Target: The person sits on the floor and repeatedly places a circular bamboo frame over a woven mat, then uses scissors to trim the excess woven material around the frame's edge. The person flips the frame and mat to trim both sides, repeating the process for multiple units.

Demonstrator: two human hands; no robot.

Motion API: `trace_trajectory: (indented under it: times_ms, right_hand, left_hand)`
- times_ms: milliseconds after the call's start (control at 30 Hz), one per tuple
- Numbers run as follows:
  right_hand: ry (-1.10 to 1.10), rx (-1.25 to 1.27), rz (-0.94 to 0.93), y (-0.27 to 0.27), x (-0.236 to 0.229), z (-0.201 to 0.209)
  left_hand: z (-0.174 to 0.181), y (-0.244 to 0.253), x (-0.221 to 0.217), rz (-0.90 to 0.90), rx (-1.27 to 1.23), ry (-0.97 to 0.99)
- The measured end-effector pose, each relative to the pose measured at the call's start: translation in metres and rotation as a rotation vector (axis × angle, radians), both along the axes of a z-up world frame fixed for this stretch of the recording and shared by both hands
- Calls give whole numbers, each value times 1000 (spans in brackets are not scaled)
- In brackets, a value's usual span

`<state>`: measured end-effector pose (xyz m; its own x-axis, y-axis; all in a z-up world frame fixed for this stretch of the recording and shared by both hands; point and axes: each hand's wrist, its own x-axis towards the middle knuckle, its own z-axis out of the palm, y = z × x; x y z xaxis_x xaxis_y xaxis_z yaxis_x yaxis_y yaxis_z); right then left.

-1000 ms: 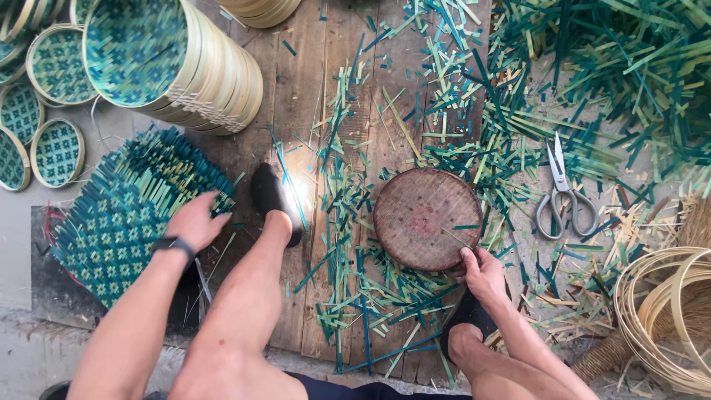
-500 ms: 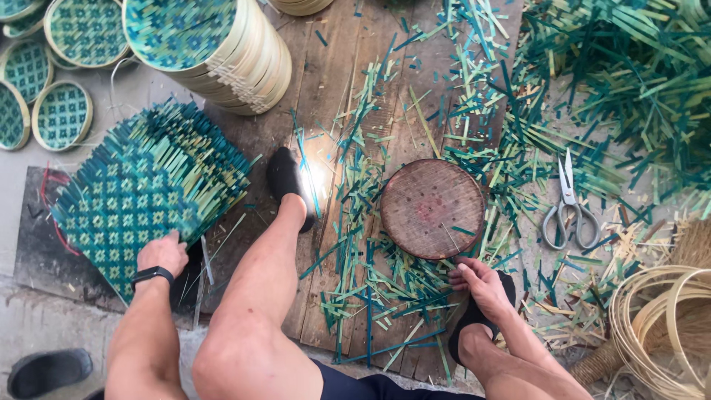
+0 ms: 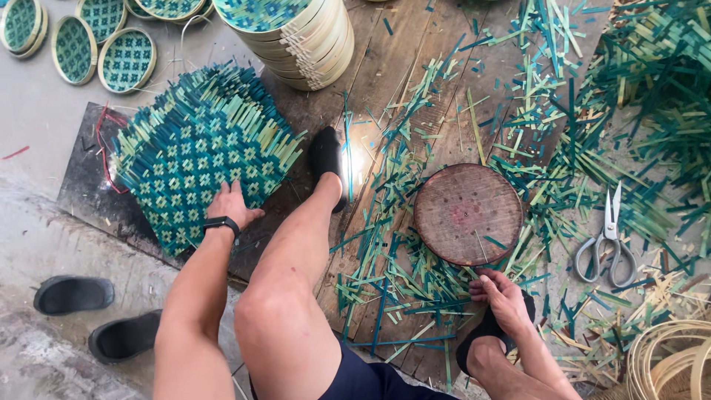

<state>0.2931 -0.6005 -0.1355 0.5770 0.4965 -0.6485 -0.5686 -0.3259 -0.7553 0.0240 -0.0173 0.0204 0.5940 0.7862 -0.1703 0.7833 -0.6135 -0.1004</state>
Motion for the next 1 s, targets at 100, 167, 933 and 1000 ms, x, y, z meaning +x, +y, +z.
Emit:
trace_trajectory:
  times_ms: [100, 167, 933, 1000]
  right_hand:
    - [6, -6, 3, 0, 4, 3]
    - [19, -3, 10, -3, 1, 5]
    - [32, 77, -26, -6, 3, 4]
    - [32, 88, -25, -5, 5, 3]
  left_hand:
    - [-1, 15, -7, 51, -131, 15]
    - [-2, 20, -19, 100, -179, 35]
    - [14, 46, -74, 139, -144, -111]
    - [7, 35, -67, 17, -73, -183]
